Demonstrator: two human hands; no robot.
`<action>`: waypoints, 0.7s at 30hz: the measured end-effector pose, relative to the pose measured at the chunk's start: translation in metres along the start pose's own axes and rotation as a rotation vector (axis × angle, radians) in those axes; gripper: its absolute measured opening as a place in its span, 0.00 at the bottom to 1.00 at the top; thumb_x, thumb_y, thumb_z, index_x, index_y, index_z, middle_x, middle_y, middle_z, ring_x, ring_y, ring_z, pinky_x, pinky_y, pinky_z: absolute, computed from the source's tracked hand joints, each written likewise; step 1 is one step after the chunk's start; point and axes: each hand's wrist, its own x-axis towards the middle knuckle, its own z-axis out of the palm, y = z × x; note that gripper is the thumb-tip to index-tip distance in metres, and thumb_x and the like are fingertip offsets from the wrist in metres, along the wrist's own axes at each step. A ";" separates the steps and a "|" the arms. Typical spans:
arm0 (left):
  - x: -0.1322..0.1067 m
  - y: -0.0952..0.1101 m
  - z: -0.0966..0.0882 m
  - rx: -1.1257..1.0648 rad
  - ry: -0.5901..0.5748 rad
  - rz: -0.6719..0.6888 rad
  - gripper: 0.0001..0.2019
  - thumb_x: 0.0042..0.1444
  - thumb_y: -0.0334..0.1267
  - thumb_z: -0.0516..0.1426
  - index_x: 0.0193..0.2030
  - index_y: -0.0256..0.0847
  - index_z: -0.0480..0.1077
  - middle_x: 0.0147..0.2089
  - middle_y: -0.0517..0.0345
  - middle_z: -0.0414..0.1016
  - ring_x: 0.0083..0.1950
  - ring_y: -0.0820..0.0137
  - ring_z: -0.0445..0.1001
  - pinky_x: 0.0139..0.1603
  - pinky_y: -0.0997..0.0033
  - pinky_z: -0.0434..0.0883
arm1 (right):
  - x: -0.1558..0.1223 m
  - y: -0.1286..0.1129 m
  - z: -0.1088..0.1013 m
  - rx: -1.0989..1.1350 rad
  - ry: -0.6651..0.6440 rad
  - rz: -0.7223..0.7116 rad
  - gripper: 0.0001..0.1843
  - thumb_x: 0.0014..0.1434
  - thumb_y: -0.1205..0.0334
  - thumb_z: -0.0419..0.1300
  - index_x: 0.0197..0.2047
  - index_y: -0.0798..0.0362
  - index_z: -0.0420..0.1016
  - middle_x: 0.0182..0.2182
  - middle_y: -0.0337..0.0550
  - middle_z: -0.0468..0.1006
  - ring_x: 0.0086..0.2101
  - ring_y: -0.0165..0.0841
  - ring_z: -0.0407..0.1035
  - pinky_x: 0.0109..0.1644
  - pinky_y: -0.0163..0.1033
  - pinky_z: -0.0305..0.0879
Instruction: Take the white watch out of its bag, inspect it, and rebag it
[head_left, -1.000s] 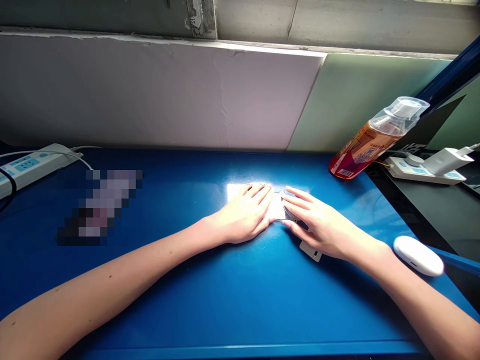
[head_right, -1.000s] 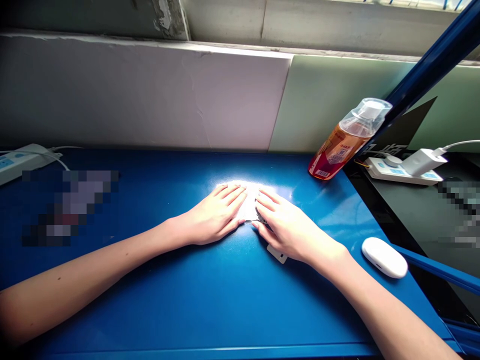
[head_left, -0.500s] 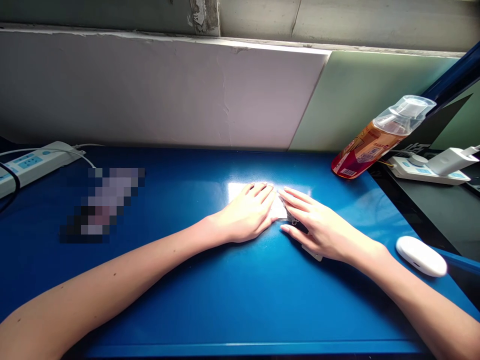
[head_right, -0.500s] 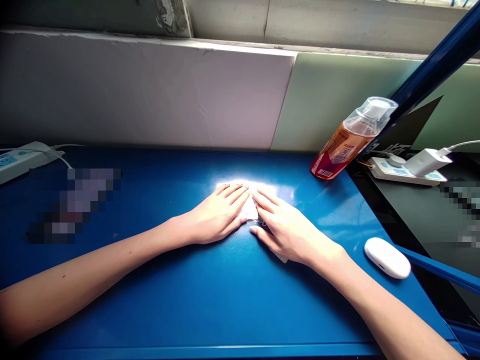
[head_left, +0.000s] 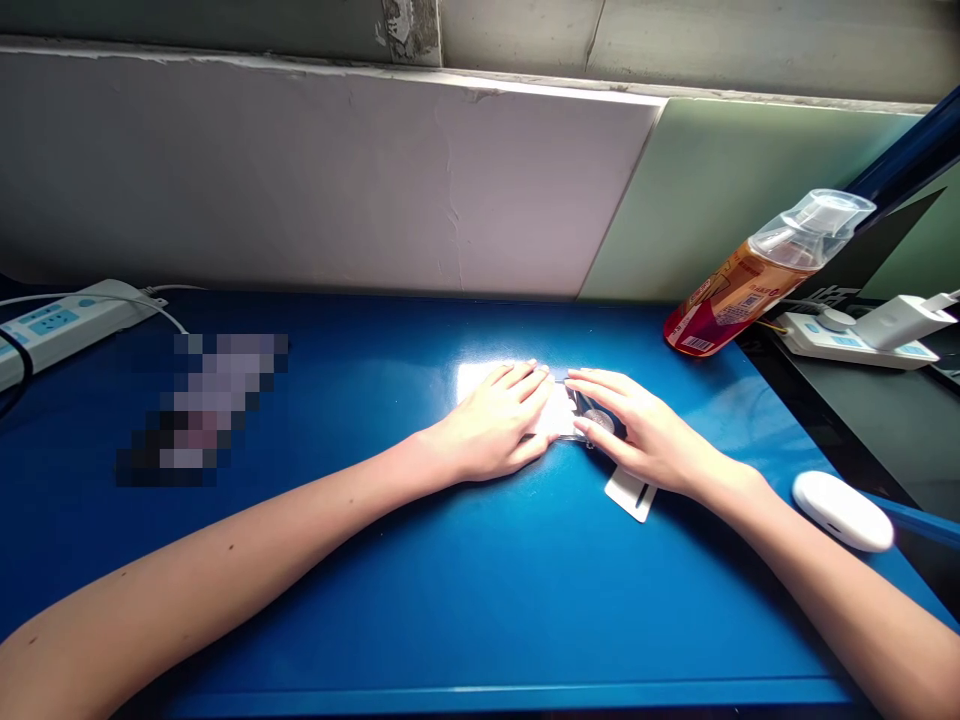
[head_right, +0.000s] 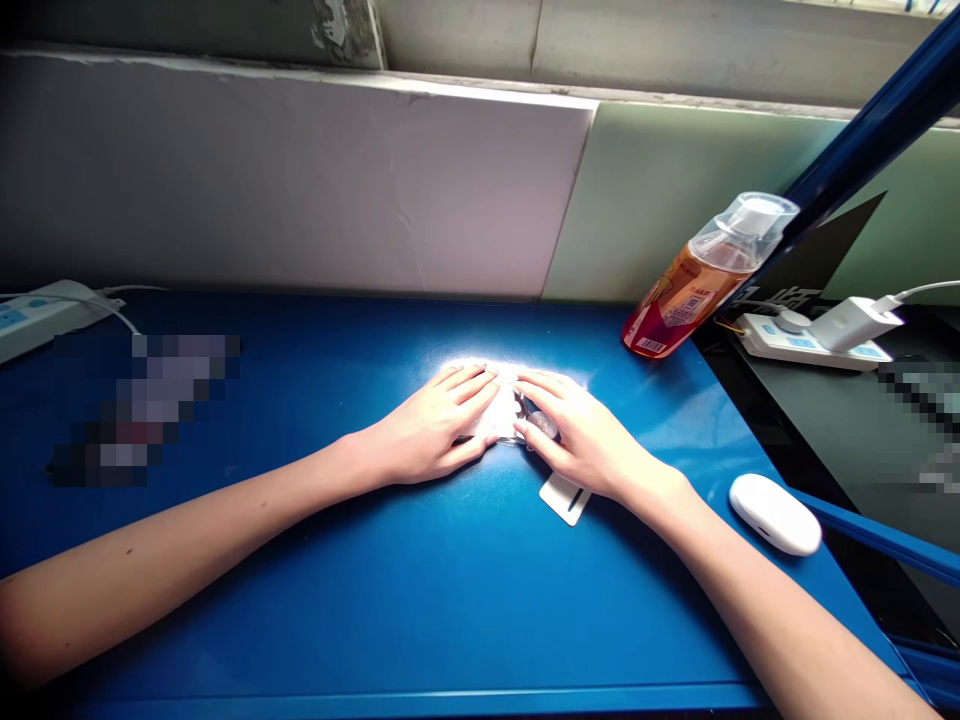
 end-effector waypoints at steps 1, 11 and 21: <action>0.000 0.000 0.000 -0.024 0.019 -0.002 0.29 0.68 0.47 0.50 0.66 0.23 0.62 0.69 0.31 0.63 0.71 0.47 0.60 0.71 0.48 0.57 | 0.000 0.002 0.000 -0.002 -0.027 -0.008 0.26 0.68 0.55 0.55 0.63 0.62 0.69 0.62 0.62 0.71 0.62 0.50 0.65 0.65 0.57 0.66; -0.015 -0.018 -0.027 -0.079 -0.070 -0.087 0.37 0.65 0.57 0.53 0.66 0.22 0.62 0.69 0.26 0.60 0.73 0.44 0.56 0.70 0.46 0.58 | -0.001 0.004 -0.002 -0.002 -0.110 0.003 0.31 0.67 0.47 0.55 0.65 0.60 0.67 0.64 0.60 0.69 0.65 0.52 0.60 0.66 0.60 0.63; -0.038 -0.026 -0.017 -0.237 0.026 -0.168 0.41 0.55 0.63 0.61 0.65 0.33 0.65 0.68 0.34 0.64 0.72 0.46 0.57 0.71 0.45 0.58 | 0.000 0.004 -0.005 0.019 -0.106 -0.011 0.34 0.64 0.44 0.59 0.65 0.58 0.66 0.63 0.61 0.70 0.64 0.51 0.61 0.66 0.59 0.63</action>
